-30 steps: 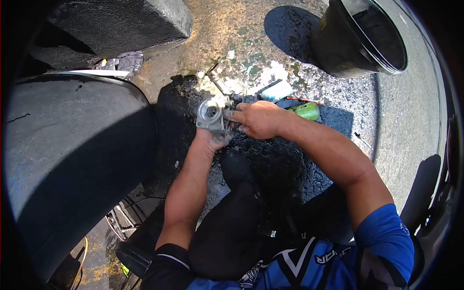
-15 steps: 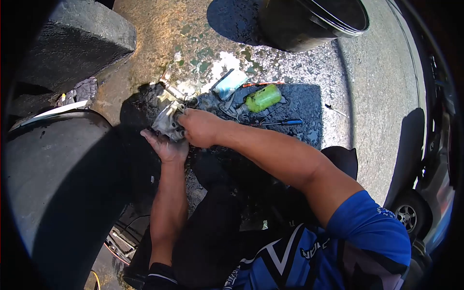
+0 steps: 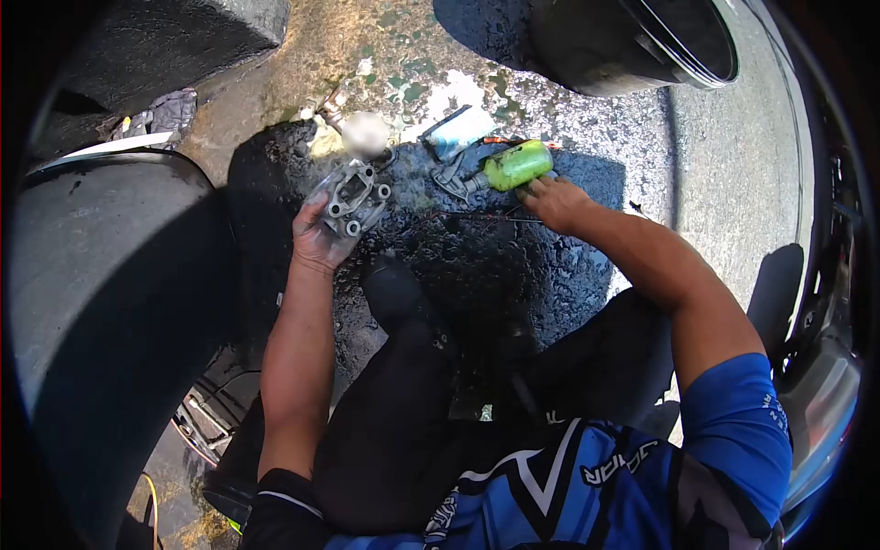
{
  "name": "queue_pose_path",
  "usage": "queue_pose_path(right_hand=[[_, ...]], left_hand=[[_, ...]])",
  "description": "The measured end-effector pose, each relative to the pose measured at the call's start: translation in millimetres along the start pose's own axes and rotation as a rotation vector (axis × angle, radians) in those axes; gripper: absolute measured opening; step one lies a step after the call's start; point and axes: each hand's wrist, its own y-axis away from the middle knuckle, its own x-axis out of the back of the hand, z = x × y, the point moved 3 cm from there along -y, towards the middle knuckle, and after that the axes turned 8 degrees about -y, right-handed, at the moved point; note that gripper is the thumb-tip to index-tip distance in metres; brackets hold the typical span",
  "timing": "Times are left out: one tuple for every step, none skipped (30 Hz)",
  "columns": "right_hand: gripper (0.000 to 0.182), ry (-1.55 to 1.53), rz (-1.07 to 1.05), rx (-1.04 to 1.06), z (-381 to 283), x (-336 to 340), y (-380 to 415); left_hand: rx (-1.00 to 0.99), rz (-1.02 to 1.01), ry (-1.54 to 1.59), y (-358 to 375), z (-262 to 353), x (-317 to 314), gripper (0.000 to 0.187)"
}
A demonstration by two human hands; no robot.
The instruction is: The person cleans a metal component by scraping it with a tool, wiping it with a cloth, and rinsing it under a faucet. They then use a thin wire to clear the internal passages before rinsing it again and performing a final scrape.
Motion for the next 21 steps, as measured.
queue_pose_path(right_hand=[[0.034,0.025,0.062,0.044,7.7,-11.8,-2.1],[0.034,0.048,0.124,0.091,11.6,-15.3,-5.0],[0.031,0.036,0.062,0.068,11.4,-13.6,-4.9],[0.028,0.028,0.006,0.049,9.0,-9.4,-5.7],[0.026,0.022,-0.046,0.035,4.8,-4.8,-8.8],[0.025,-0.013,-0.051,-0.003,3.8,-5.4,-9.3],[0.024,-0.048,-0.058,-0.044,4.6,-7.3,-6.1],[0.023,-0.08,-0.066,-0.088,6.8,-8.5,-3.6],[0.024,-0.094,-0.088,-0.107,8.2,-8.2,-3.3],[0.025,-0.107,-0.109,-0.129,10.0,-7.4,-3.0],[0.026,-0.119,-0.134,-0.153,12.8,-6.8,-2.1],[0.028,-0.131,-0.154,-0.156,16.0,-5.5,-2.6],[0.029,-0.146,-0.175,-0.158,18.2,-5.3,-3.6],[0.031,-0.164,-0.198,-0.16,19.3,-6.3,-4.1],[0.033,-0.184,-0.213,-0.187,19.2,-4.6,-3.1],[0.034,-0.206,-0.227,-0.217,19.5,-2.8,-1.1],[0.036,-0.228,-0.239,-0.25,19.7,-1.5,0.8],[0.037,-0.214,-0.244,-0.271,18.5,-1.2,1.4],[0.038,-0.208,-0.261,-0.279,17.5,-1.3,0.9],[0.039,-0.203,-0.28,-0.288,16.7,-2.0,0.3],[0.041,-0.2,-0.3,-0.297,16.3,-3.3,-0.1]], left_hand=[[-0.001,-0.001,0.016,0.1,1.1,-1.1,0.067],[-0.002,0.001,0.03,1.0,0.7,-3.6,0.067],[-0.002,0.005,0.043,2.8,0.4,-6.2,0.068],[-0.007,0.024,0.06,3.7,-0.1,-4.1,0.071],[-0.02,0.021,0.044,3.2,0.7,-2.5,0.075],[-0.031,-0.002,0.047,3.8,3.2,-6.6,0.077],[-0.039,-0.027,0.051,4.8,5.1,-9.6,0.079],[-0.036,-0.028,0.048,6.5,7.8,-11.8,0.081],[-0.054,-0.042,0.036,6.3,9.9,-14.5,0.082],[-0.056,-0.066,0.075,7.1,11.9,-17.6,0.083],[-0.057,-0.09,0.116,7.9,12.7,-20.5,0.083],[-0.049,-0.113,0.177,7.6,14.0,-23.1,0.082],[-0.039,-0.135,0.237,8.5,15.6,-25.1,0.082],[-0.026,-0.157,0.296,9.9,17.1,-27.0,0.082],[-0.052,-0.153,0.27,10.8,17.9,-26.3,0.081],[-0.075,-0.151,0.244,10.8,18.5,-25.5,0.08],[-0.097,-0.152,0.217,9.7,19.9,-25.3,0.079],[-0.122,-0.132,0.167,9.6,22.1,-25.7,0.08],[-0.13,-0.129,0.138,9.4,23.6,-26.3,0.08],[-0.137,-0.125,0.11,9.5,24.6,-26.6,0.081],[-0.141,-0.118,0.082,10.6,26.4,-29.5,0.082]])
